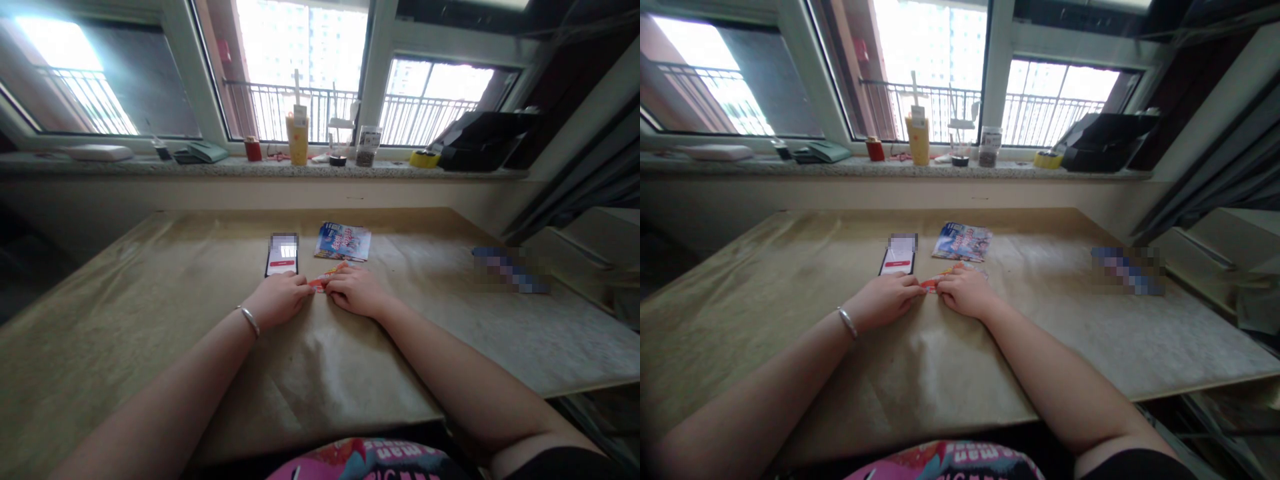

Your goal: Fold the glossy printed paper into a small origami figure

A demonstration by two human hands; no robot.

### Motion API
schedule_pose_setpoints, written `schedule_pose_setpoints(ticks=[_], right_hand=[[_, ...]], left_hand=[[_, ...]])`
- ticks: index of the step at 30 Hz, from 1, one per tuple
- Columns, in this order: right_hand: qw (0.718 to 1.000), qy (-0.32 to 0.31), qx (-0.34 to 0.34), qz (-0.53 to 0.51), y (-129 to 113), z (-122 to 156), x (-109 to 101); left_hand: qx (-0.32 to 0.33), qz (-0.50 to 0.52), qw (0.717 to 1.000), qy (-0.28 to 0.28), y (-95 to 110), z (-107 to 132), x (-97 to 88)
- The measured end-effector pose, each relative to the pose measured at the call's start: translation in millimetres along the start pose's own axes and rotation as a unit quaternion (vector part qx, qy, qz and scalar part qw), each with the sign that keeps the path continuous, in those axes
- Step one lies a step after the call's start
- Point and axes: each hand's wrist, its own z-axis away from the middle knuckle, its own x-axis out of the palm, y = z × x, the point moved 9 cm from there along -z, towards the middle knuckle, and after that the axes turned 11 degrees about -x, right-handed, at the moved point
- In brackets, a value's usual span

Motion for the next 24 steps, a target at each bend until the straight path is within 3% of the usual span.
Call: schedule_pose_setpoints(ticks=[24], right_hand=[[0.998, -0.05, 0.033, -0.002, 9, 10, -4]], left_hand=[[-0.002, 0.0, 1.0, -0.018, -2, -1, 4.8]])
